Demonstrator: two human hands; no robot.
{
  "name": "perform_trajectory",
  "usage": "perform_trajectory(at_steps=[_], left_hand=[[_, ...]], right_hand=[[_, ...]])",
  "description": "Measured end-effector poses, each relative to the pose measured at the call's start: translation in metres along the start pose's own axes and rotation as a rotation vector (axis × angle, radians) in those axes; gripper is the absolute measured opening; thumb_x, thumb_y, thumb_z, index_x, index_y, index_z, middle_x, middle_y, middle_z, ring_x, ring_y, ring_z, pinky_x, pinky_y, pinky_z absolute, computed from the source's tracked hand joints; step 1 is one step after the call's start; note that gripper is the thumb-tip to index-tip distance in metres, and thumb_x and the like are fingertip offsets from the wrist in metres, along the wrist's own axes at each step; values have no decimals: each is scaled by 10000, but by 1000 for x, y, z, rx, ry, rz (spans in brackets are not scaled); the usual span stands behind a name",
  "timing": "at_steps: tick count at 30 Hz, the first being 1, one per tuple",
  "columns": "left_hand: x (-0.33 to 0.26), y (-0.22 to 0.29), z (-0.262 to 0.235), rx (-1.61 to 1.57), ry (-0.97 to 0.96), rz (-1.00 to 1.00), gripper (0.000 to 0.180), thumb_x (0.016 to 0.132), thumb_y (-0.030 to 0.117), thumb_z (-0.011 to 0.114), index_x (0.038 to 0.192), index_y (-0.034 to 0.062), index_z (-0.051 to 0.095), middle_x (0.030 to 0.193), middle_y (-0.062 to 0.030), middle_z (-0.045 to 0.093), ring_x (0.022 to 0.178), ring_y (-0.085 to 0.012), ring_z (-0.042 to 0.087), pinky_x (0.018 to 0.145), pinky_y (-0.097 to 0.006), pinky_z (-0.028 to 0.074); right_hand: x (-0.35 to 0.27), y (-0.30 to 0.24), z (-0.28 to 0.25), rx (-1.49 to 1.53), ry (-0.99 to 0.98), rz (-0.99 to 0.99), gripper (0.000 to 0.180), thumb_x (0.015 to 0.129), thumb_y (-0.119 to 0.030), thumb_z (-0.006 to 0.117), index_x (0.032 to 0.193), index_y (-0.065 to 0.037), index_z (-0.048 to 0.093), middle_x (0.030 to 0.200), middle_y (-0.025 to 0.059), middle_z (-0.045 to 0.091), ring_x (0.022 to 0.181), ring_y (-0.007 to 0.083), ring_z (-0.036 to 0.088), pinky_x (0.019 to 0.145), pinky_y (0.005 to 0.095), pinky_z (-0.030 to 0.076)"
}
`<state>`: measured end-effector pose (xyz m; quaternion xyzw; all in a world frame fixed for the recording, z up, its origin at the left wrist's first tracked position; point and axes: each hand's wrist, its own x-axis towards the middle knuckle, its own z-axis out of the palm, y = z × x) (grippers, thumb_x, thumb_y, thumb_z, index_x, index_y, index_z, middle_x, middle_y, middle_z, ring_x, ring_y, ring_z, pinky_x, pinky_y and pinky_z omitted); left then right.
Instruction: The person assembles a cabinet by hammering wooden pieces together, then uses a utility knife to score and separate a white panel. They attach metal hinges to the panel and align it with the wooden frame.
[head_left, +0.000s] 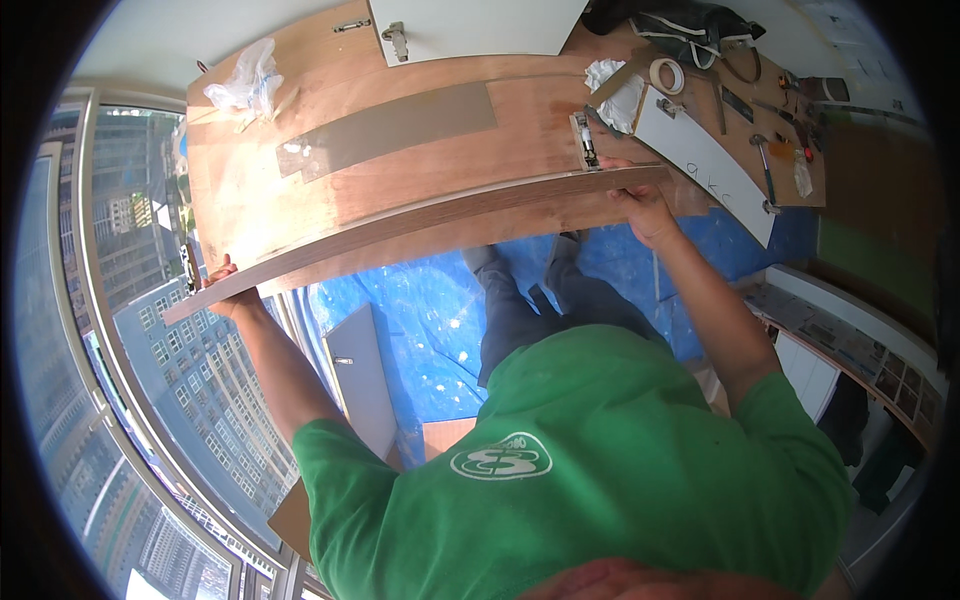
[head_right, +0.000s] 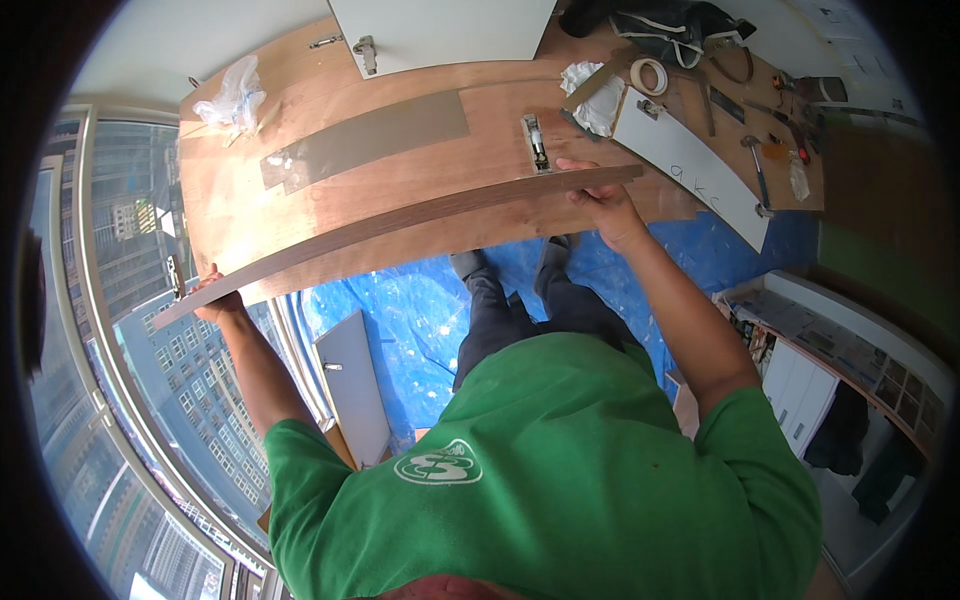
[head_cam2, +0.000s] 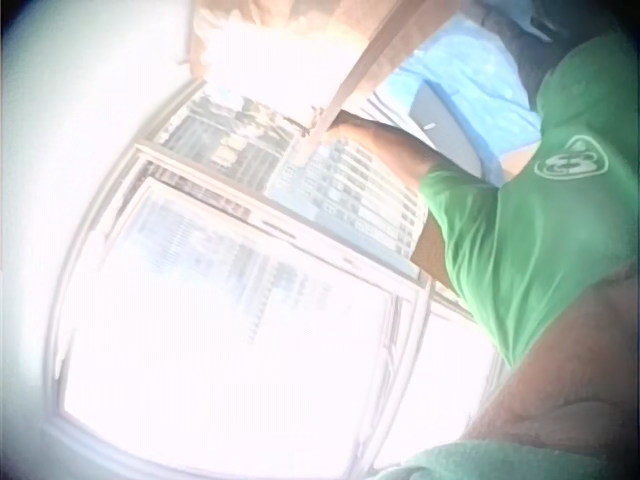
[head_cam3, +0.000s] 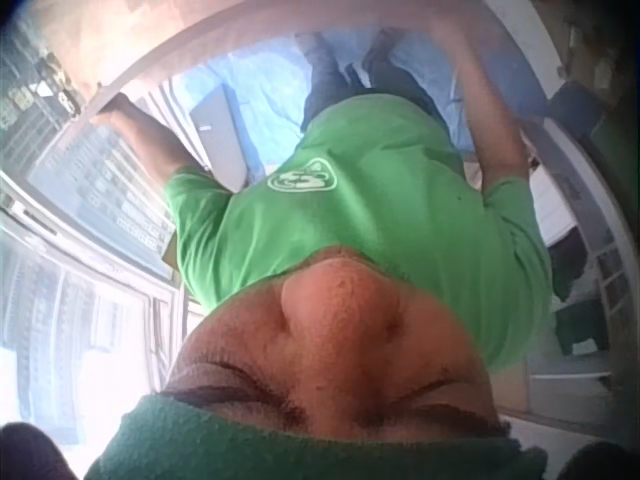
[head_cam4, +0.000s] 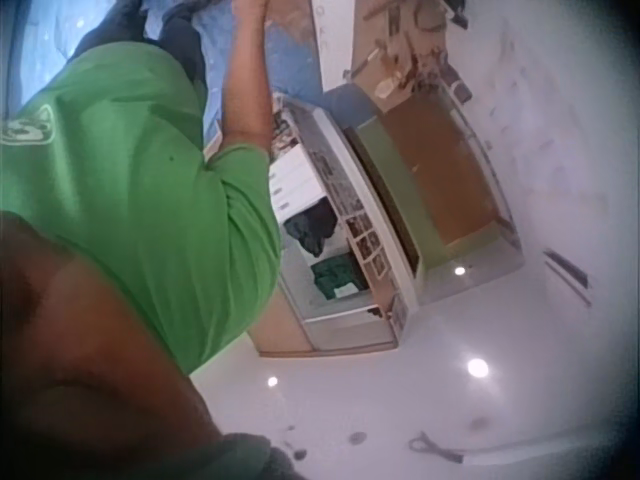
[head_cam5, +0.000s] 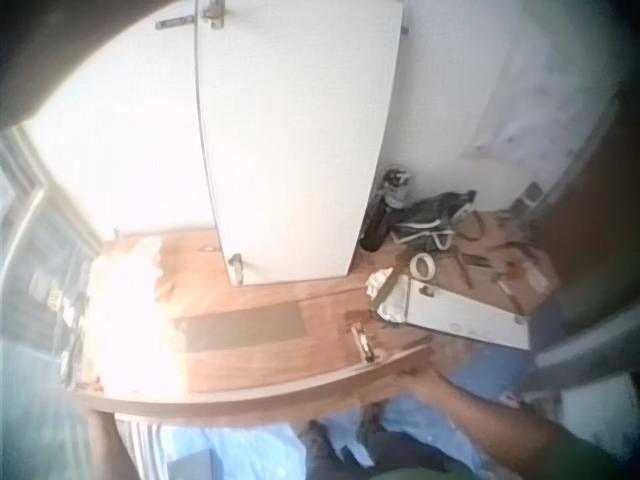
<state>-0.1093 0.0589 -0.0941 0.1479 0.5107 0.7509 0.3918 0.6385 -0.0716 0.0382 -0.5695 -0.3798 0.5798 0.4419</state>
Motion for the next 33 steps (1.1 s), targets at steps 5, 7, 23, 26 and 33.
perform_trajectory(at_steps=[5,7,23,26,33], left_hand=[[5,12,-14,23,-3,41,596,1053,292,268,559,84,530,574,-164,598,590,-313,598,1049,-526,515],[0,5,-2,22,50,-30,625,1078,339,264,593,75,557,655,-181,653,653,-303,634,985,-491,534],[-319,-39,29,974,-497,-599,601,1067,539,513,1010,-28,702,1124,-163,727,870,-218,587,788,-359,427],[-425,12,127,624,-814,-998,725,1048,602,532,1363,-48,603,1288,-197,688,1246,-315,619,1124,-433,396],[-403,127,317,633,-1346,-72,354,1079,319,583,1011,-12,690,1092,-178,760,1081,-287,711,940,-402,535]], right_hand=[[2,3,7,11,-29,0,469,937,-93,775,1382,-93,626,1494,59,585,1393,170,498,1171,362,373],[-4,0,9,-1,-7,50,440,940,-58,756,1360,-89,628,1486,70,580,1391,187,501,1187,378,372],[7,30,-1,-113,-20,-133,446,868,-161,870,1247,-34,672,1097,73,787,1012,123,717,918,291,547],[4,13,7,-115,-42,-98,479,860,-174,876,1270,-39,668,1116,73,785,1033,123,711,940,290,536],[4,0,11,-135,-13,-30,529,886,-209,856,1329,-39,623,1016,115,773,927,181,733,765,345,581]])
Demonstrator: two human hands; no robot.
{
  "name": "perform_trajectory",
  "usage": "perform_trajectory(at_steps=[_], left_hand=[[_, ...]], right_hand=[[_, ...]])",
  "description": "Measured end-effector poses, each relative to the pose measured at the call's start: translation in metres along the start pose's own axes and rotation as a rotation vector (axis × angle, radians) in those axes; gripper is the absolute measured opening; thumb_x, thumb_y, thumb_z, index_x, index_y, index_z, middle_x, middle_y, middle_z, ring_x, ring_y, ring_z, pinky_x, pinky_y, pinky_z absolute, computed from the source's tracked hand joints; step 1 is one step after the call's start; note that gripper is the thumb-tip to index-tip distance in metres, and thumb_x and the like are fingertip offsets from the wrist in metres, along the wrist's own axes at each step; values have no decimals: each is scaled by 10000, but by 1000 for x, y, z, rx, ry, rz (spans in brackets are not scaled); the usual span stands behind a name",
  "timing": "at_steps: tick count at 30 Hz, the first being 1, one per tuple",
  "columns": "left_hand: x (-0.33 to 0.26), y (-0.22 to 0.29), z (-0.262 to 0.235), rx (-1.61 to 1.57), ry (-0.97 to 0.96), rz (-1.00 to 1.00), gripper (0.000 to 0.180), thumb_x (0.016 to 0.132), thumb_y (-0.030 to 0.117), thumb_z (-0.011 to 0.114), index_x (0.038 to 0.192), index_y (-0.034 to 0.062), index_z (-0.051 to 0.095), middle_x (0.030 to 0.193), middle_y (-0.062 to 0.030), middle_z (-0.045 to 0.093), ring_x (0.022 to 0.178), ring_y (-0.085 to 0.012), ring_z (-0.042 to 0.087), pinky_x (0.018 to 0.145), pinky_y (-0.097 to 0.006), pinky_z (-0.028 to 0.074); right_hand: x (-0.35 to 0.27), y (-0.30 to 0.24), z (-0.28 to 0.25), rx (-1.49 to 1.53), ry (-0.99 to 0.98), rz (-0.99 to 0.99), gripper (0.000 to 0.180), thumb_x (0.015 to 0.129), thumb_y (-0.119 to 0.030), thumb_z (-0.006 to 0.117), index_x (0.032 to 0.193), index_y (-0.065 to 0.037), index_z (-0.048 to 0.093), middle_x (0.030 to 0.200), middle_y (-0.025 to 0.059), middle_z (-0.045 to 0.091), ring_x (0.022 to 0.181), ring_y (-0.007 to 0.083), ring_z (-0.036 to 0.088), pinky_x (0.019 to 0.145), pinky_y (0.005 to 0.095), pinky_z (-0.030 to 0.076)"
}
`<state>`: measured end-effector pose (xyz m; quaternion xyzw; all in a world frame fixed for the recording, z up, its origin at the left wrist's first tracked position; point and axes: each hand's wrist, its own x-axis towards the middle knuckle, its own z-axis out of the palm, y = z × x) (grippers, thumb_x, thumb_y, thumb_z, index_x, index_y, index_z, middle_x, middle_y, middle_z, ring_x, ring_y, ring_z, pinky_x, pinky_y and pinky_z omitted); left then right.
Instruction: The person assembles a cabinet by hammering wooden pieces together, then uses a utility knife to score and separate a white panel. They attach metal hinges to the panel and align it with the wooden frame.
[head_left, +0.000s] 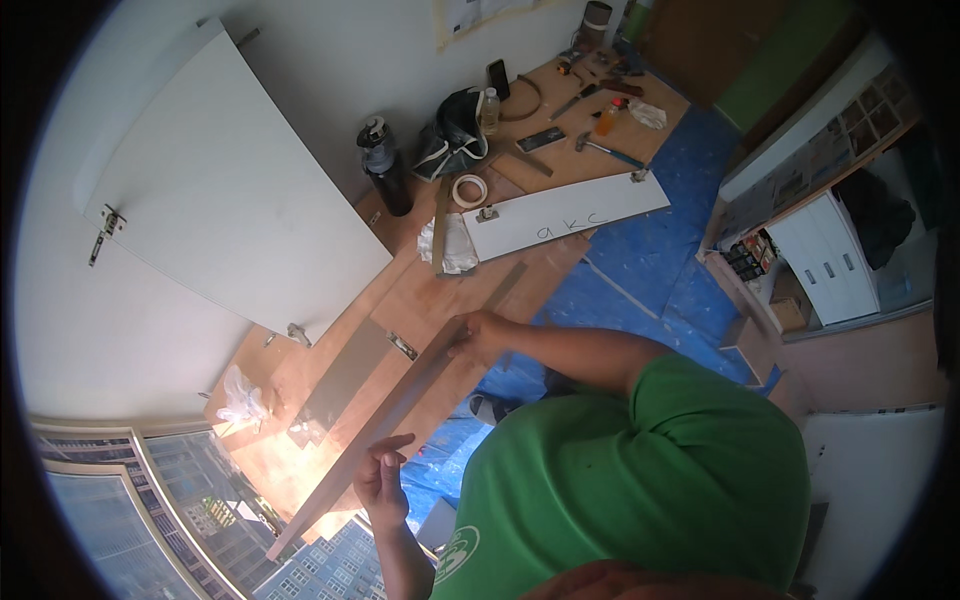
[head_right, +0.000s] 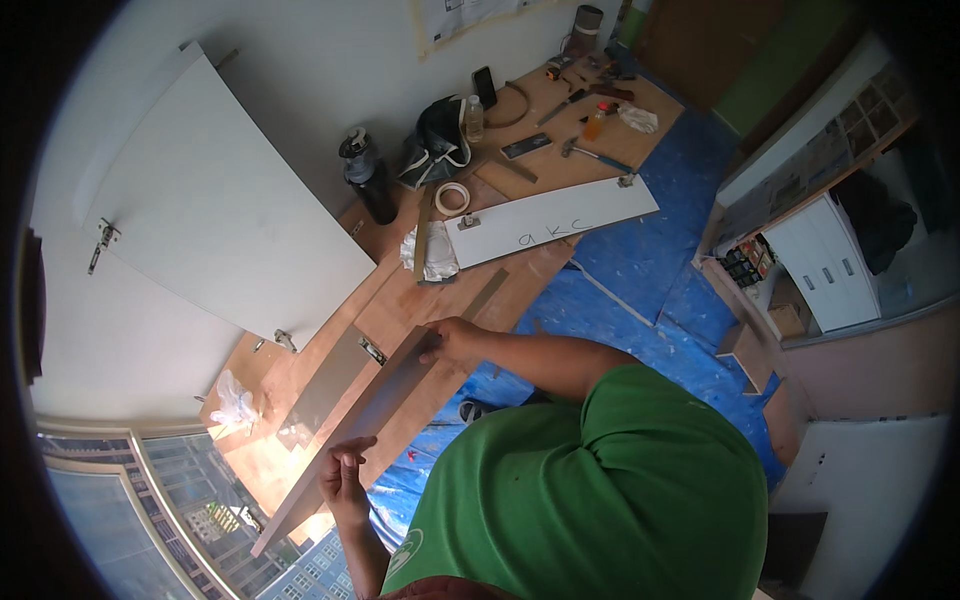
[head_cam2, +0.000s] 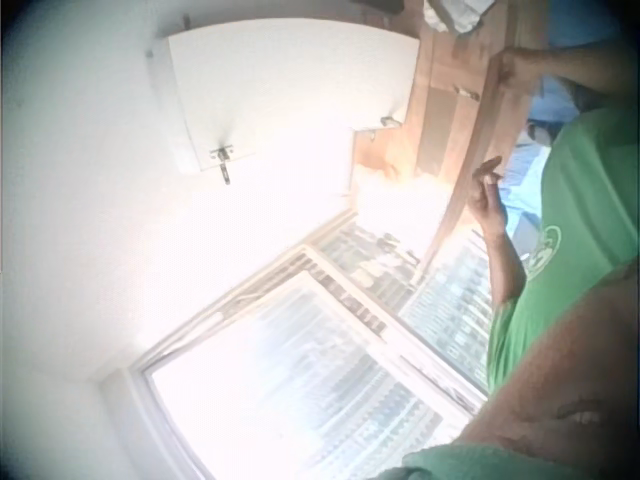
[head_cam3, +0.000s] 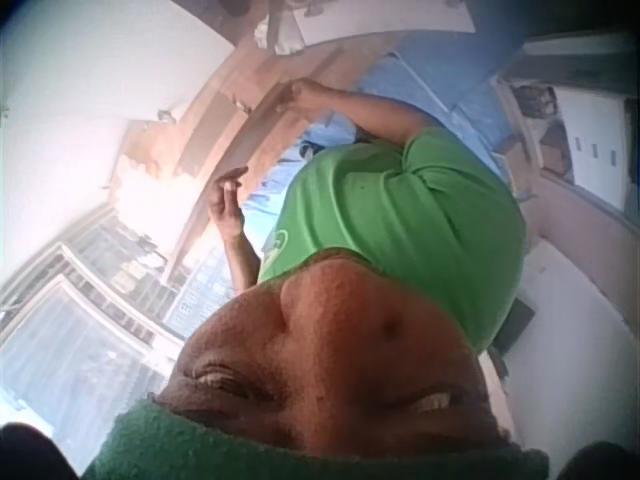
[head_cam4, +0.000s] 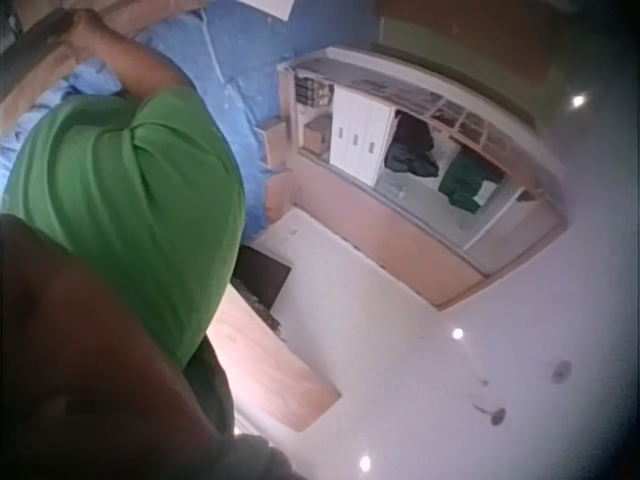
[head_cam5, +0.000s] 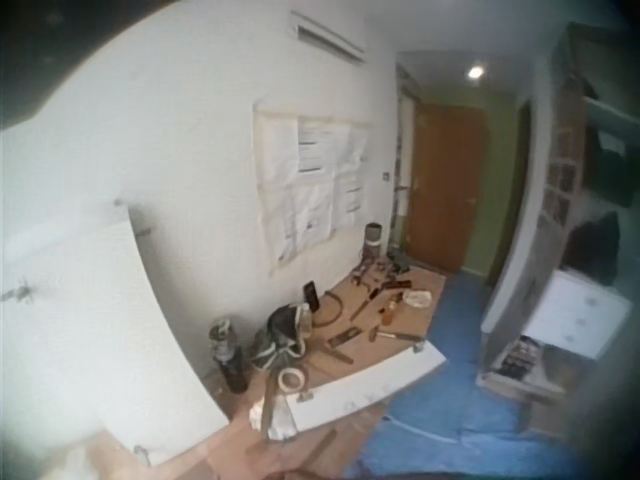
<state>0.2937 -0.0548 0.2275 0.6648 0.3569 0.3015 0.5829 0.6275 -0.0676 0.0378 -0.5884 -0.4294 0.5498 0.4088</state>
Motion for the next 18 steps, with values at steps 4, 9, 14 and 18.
perform_trajectory(at_steps=[4,9,14,18], left_hand=[[66,-8,9,643,261,313,375,1014,364,680,969,-8,670,1008,-175,733,969,-393,685,862,-485,526],[80,-49,39,871,254,-89,499,1080,478,488,1045,16,673,1027,-196,715,1016,-401,678,890,-508,499],[96,-62,63,889,390,-261,649,1114,512,301,1108,15,719,1059,-192,752,1048,-383,699,927,-504,505],[110,-65,65,790,597,-495,747,1086,596,314,1073,7,774,1090,-151,778,1077,-340,709,982,-456,506]], right_hand=[[-16,-15,-7,-21,5,95,620,853,-276,884,1362,-47,615,1072,132,767,924,193,736,752,358,583],[-6,-6,-14,-138,-59,26,580,826,-225,882,1344,-84,661,1114,101,768,1041,228,732,901,347,548],[8,46,-27,-323,1,-287,438,853,-173,804,1259,-66,681,1109,129,736,1073,300,708,905,377,548],[-9,16,-101,-358,-21,-255,255,921,-86,688,1173,-51,686,1151,130,722,1040,293,696,887,388,542]])
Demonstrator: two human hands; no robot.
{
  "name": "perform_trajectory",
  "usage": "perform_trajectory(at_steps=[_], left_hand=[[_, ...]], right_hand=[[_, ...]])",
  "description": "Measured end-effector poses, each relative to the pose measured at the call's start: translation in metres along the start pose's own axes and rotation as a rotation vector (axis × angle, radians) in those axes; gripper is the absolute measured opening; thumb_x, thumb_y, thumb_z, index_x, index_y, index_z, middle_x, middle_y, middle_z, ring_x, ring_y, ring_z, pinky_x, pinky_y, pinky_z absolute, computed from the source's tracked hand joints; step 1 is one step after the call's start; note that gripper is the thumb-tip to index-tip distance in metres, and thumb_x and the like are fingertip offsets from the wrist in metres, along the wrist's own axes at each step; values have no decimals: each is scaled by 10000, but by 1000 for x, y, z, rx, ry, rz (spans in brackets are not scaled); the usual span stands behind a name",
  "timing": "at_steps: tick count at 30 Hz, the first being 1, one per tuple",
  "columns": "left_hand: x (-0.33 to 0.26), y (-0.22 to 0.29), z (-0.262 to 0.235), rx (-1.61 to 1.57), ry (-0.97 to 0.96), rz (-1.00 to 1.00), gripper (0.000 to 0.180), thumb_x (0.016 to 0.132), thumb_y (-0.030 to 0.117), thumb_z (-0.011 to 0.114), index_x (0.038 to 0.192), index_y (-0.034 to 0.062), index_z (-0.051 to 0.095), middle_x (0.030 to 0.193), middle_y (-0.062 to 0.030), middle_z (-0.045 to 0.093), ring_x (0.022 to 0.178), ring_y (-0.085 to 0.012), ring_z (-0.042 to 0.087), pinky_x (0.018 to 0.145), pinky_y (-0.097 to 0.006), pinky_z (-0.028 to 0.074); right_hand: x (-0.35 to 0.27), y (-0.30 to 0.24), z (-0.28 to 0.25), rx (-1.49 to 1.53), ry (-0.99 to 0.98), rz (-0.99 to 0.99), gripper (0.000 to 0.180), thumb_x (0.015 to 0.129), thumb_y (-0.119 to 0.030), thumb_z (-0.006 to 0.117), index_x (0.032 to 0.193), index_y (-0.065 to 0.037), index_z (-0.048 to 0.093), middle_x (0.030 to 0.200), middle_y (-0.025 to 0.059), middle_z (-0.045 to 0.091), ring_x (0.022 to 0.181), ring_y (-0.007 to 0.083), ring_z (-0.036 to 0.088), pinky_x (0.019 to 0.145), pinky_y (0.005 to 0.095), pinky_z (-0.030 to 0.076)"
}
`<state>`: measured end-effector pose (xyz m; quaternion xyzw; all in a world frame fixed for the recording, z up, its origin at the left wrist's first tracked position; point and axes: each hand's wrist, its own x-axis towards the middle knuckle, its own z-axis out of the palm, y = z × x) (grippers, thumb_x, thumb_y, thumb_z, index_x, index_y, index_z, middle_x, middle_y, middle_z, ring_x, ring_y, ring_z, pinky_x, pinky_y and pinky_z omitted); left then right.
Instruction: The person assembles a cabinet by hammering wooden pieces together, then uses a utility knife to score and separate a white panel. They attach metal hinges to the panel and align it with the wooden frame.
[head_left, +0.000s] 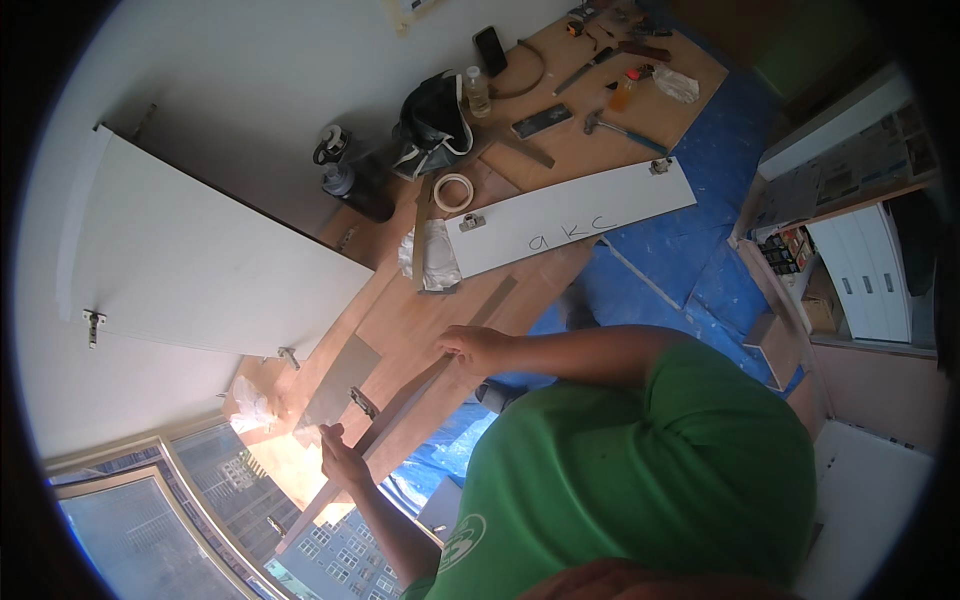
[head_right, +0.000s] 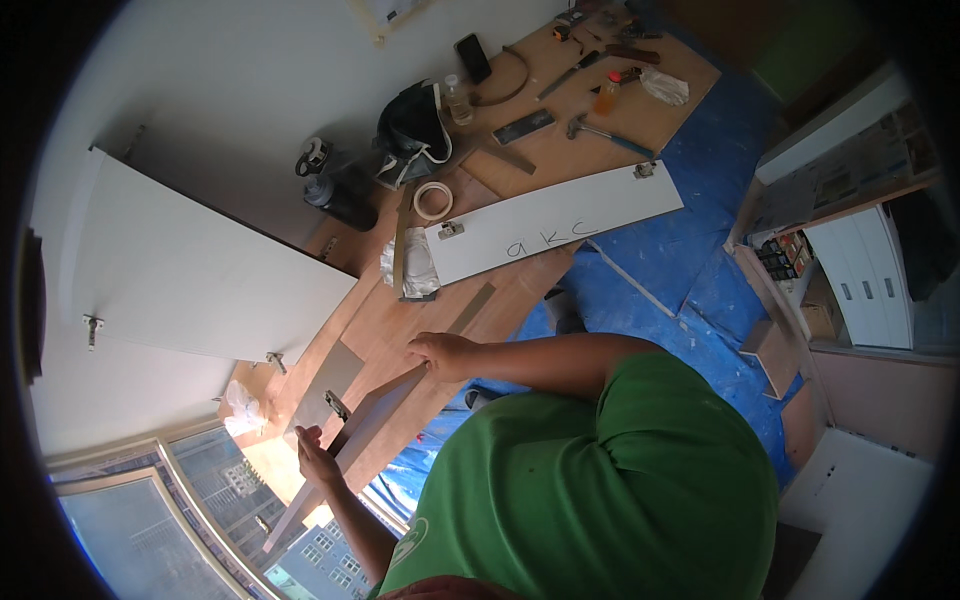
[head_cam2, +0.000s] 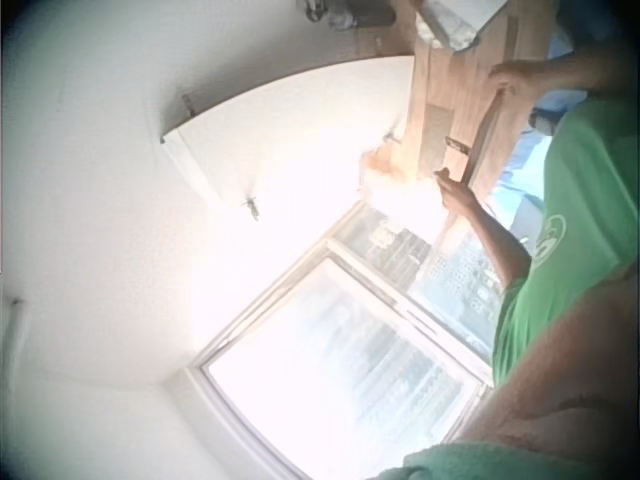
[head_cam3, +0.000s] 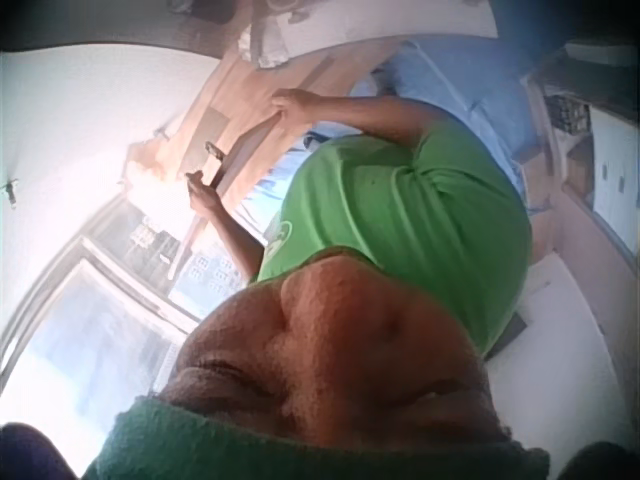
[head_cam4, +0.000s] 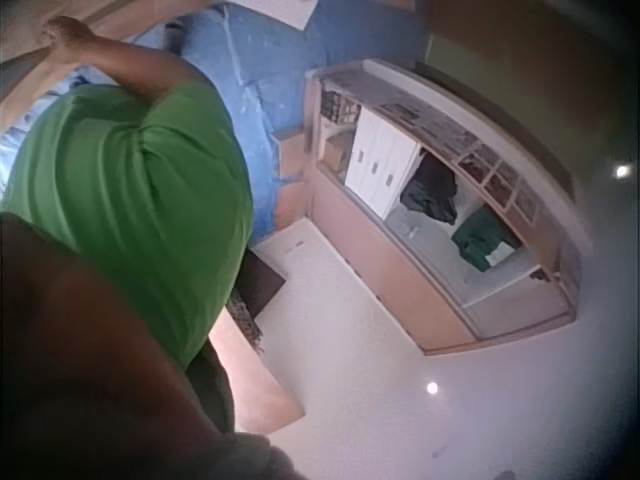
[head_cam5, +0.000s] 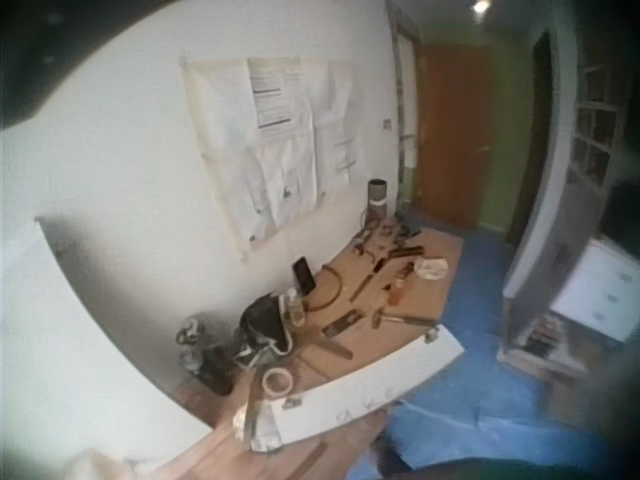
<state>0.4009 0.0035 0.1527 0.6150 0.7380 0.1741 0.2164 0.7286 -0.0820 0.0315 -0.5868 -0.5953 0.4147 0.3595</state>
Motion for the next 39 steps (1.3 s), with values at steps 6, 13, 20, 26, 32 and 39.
perform_trajectory(at_steps=[6,13,20,26,32,39], left_hand=[[18,-1,18,96,209,-191,693,1048,606,370,1122,58,788,1109,-99,781,1109,-319,687,1006,-448,472],[10,-34,8,450,287,-393,615,1030,589,414,969,97,779,1135,-66,755,1137,-301,628,1076,-471,360],[31,-44,-6,429,254,-316,579,1044,564,464,1074,86,790,1275,-142,699,1316,-345,549,1205,-437,289],[53,-34,14,-17,297,-449,560,998,489,636,1234,-7,742,1259,-116,724,1259,-273,602,1124,-380,393],[33,-36,6,-104,305,-504,538,1005,463,665,1275,1,720,1254,-103,719,1197,-218,622,1094,-358,423],[2,-77,-40,-214,333,-478,586,1020,473,651,1284,-50,672,1183,-125,697,1042,-239,686,924,-377,560]], right_hand=[[-50,115,-222,-22,152,312,462,998,-396,680,795,19,660,719,237,632,643,361,637,624,459,484],[-123,328,-525,-461,735,536,210,992,-221,673,1115,-52,665,962,201,731,925,368,720,804,417,548],[-117,514,-723,-797,519,783,505,1041,-300,573,1483,-59,549,1403,201,642,1289,361,621,1081,449,477],[-117,591,-805,-1319,467,371,498,1044,-331,569,1485,-99,548,1357,238,647,1245,382,641,1015,479,512],[-97,617,-802,-1100,350,470,307,941,-243,634,1172,-43,667,1067,222,730,997,400,721,834,486,566],[-64,557,-706,-896,556,655,326,879,-159,657,1178,-32,683,1190,265,689,1152,442,660,985,497,535]])
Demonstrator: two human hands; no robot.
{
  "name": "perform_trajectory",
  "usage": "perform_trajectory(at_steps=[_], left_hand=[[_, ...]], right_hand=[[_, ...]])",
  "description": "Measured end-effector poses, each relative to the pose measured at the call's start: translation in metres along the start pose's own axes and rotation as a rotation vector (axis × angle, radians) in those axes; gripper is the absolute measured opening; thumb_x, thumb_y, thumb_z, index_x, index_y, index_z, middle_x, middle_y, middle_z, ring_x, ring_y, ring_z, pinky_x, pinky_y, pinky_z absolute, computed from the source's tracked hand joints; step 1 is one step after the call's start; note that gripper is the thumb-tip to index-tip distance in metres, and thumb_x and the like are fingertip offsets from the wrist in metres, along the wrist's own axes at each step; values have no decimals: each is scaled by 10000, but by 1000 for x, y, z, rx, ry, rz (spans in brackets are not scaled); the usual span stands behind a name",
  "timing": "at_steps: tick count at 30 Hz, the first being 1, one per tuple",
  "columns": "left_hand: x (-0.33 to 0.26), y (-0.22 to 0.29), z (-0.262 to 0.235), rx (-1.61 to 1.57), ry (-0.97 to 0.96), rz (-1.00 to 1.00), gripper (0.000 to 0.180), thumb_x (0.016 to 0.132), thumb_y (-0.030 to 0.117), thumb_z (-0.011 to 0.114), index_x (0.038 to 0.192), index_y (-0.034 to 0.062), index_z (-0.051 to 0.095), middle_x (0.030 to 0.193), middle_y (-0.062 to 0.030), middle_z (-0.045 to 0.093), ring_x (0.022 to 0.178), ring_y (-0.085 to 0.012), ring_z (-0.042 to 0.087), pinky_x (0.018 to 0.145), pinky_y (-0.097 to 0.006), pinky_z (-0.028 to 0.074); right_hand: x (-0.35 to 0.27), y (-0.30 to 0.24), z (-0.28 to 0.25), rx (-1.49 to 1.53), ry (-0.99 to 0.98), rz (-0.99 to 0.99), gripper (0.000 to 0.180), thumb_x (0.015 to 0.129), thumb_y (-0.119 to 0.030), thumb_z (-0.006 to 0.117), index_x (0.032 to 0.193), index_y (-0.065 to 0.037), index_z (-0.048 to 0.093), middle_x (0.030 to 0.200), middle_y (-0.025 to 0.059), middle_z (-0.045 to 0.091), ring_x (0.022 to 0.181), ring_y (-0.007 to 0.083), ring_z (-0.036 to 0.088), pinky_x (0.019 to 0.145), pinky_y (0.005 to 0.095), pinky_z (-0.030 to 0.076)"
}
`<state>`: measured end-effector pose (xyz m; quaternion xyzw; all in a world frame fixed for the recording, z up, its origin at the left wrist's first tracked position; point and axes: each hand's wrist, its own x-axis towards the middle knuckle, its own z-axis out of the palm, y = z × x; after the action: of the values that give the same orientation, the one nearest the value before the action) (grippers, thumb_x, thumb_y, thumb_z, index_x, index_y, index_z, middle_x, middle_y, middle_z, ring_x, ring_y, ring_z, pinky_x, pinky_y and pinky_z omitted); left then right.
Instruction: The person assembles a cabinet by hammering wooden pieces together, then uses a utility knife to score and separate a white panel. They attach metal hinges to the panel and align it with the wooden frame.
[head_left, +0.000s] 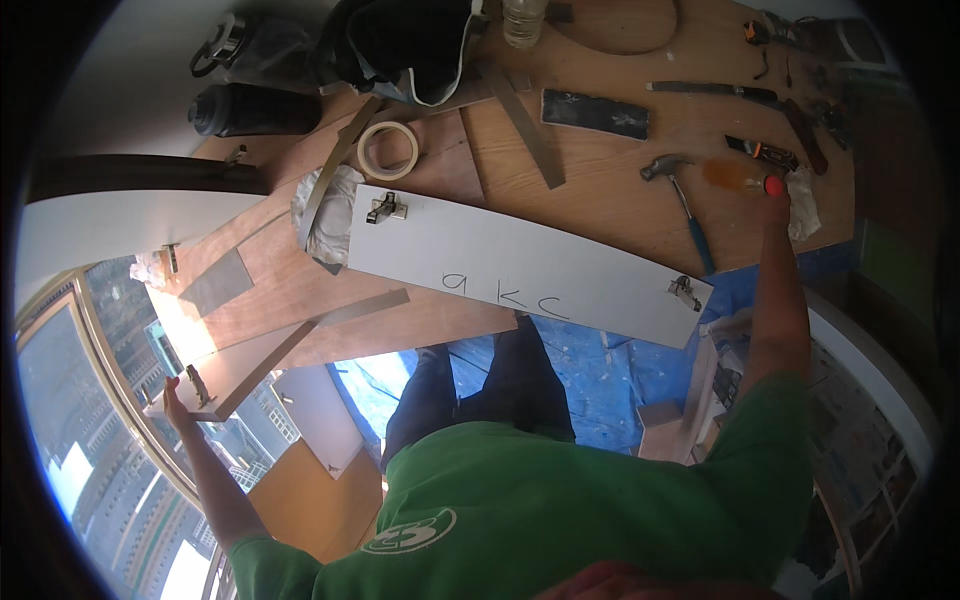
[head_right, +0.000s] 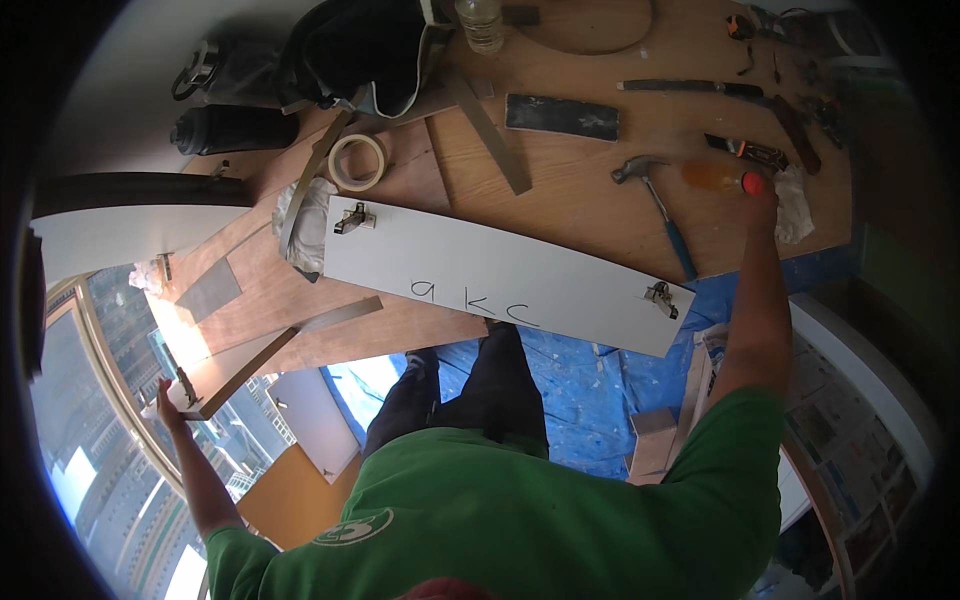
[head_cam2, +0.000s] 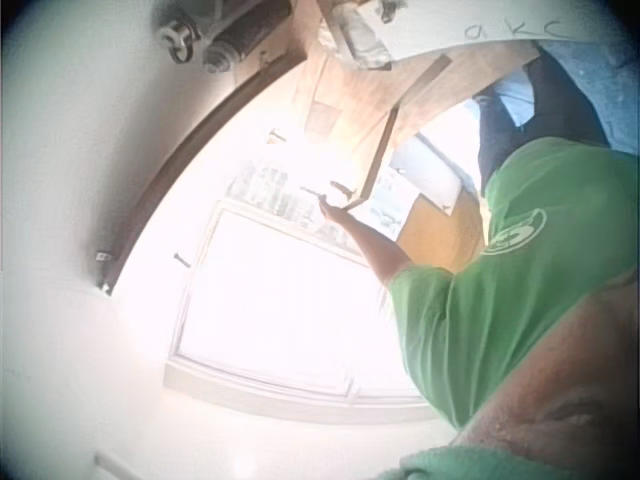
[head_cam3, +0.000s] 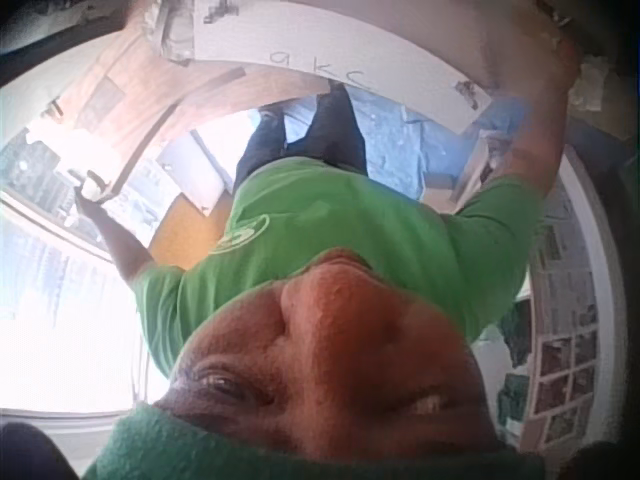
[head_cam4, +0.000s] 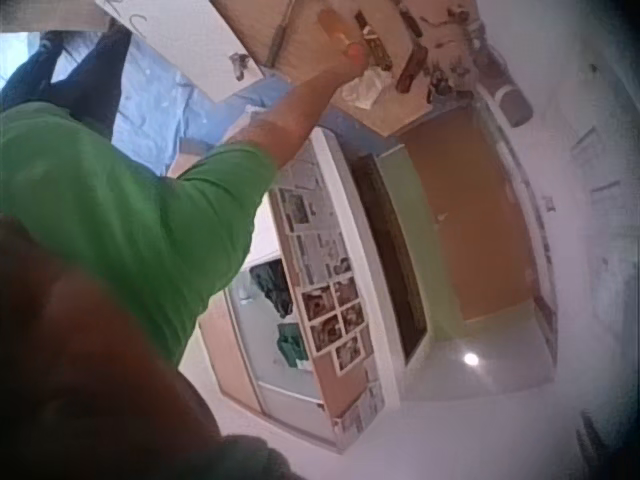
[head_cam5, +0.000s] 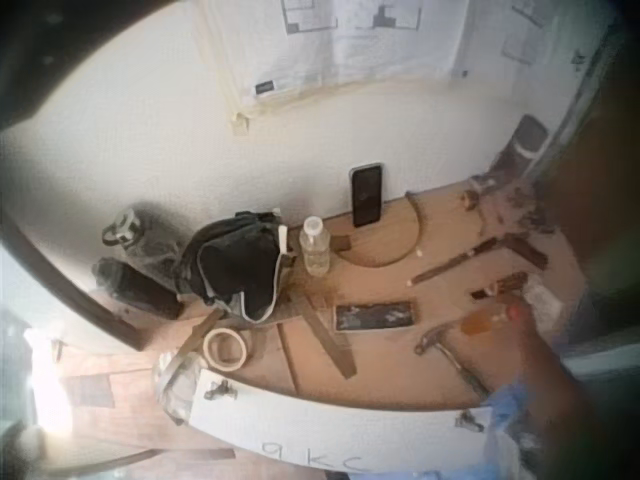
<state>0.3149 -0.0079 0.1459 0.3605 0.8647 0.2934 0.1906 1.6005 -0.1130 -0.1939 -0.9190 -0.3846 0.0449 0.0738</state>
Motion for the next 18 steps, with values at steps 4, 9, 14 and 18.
perform_trajectory(at_steps=[4,9,14,18], left_hand=[[29,2,51,51,-35,6,611,1017,491,646,1307,-47,656,1210,-133,677,1070,-263,678,925,-395,558],[7,-9,39,28,-37,-34,574,1042,470,599,1303,-38,649,1226,-164,662,1087,-295,672,941,-436,561],[10,1,46,-26,7,34,510,1031,450,629,1214,-19,705,1176,-115,699,1081,-249,652,978,-394,512],[9,12,56,-38,-5,-25,502,1039,437,621,1230,-20,706,1191,-116,701,1098,-249,650,996,-397,502]], right_hand=[[-28,2,-53,166,322,253,242,963,-200,644,1099,-10,710,1166,224,707,1056,396,687,960,452,535],[-79,-76,-122,1001,510,422,262,1049,-238,616,1095,9,691,1045,89,673,937,167,634,878,313,520],[-104,-267,-117,905,163,-155,440,1012,-118,674,1435,-59,569,1119,39,593,1034,136,567,897,292,518],[-20,-356,-62,545,287,-439,706,984,-303,692,1608,-170,389,1424,183,501,1255,341,560,1021,445,510]])
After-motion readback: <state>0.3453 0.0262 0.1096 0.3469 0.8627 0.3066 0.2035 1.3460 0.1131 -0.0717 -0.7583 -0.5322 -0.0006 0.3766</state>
